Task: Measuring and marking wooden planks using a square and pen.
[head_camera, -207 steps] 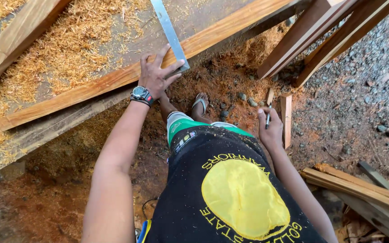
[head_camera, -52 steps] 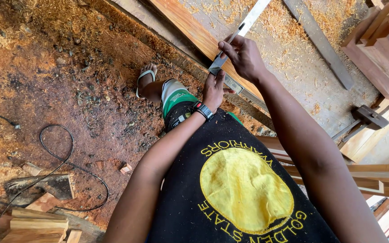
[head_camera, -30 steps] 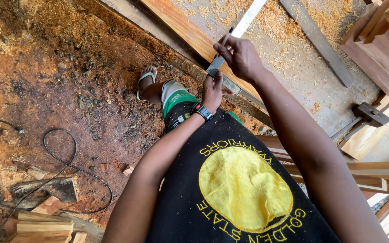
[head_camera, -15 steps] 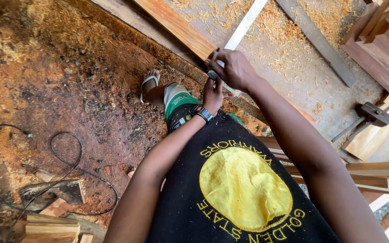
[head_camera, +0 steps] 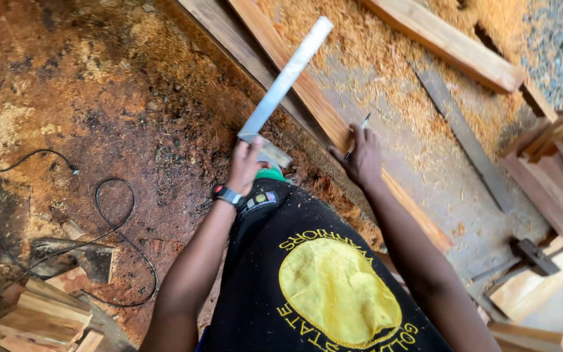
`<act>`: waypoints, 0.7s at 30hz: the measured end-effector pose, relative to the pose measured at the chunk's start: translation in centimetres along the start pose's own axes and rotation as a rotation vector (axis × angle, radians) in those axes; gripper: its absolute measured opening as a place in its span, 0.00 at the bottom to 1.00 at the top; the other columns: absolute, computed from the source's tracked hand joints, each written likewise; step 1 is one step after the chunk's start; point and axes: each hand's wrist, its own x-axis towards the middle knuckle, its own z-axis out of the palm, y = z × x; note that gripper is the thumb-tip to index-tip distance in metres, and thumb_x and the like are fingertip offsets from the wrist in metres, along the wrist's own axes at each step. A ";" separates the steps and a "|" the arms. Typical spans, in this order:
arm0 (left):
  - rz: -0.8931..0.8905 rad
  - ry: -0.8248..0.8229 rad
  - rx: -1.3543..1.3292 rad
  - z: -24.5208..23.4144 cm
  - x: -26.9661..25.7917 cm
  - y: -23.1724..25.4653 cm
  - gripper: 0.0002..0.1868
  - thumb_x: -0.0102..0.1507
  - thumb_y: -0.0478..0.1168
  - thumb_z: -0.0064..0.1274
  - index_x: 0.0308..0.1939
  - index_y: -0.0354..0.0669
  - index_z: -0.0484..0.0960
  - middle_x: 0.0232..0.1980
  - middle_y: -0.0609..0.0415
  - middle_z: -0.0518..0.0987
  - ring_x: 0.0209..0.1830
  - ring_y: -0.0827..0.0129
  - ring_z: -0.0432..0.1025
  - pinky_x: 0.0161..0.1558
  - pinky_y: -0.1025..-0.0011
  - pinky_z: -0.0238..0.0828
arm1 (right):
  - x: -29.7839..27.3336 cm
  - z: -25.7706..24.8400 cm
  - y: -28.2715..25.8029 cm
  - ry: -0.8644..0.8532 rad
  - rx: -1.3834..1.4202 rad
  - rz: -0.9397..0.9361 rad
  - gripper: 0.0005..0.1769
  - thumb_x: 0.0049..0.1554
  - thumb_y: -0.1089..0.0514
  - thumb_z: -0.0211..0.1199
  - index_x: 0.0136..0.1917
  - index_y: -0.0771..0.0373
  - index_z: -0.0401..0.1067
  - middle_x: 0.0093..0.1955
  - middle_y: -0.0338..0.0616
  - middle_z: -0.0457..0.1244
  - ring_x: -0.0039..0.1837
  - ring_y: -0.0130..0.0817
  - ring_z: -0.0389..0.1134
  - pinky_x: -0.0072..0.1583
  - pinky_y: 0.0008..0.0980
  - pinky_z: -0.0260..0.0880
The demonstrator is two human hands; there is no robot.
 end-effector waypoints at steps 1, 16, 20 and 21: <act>0.008 0.008 -0.004 -1.4 0.4 1.3 0.29 0.87 0.50 0.56 0.85 0.34 0.72 0.67 0.50 0.68 0.61 0.68 0.72 0.47 0.63 1.00 | 0.5 0.2 0.1 -0.001 0.001 -0.012 0.50 0.64 0.27 0.84 0.83 0.59 0.72 0.61 0.59 0.68 0.64 0.69 0.76 0.65 0.68 0.77; 0.918 -0.112 0.527 -4.1 13.4 21.3 0.10 0.83 0.40 0.58 0.60 0.35 0.80 0.48 0.44 0.92 0.31 0.61 0.89 0.32 0.65 0.91 | -6.8 0.1 1.9 -0.135 -0.387 0.386 0.47 0.65 0.31 0.79 0.92 0.41 0.72 0.73 0.44 0.72 0.80 0.53 0.72 0.78 0.65 0.74; 1.238 -0.535 0.697 1.1 17.4 25.1 0.19 0.69 0.42 0.84 0.59 0.47 0.91 0.49 0.52 0.95 0.39 0.59 0.90 0.37 0.64 0.88 | -6.2 -0.6 -5.6 0.094 -0.283 0.577 0.47 0.67 0.34 0.81 0.92 0.49 0.73 0.72 0.53 0.71 0.82 0.62 0.70 0.77 0.73 0.70; 1.259 -0.737 0.754 2.0 17.6 25.8 0.26 0.65 0.44 0.89 0.65 0.49 0.96 0.51 0.54 0.96 0.42 0.58 0.91 0.40 0.62 0.91 | -6.1 0.1 -7.8 0.182 -0.213 0.627 0.45 0.70 0.35 0.81 0.92 0.53 0.73 0.70 0.57 0.71 0.80 0.66 0.70 0.76 0.75 0.69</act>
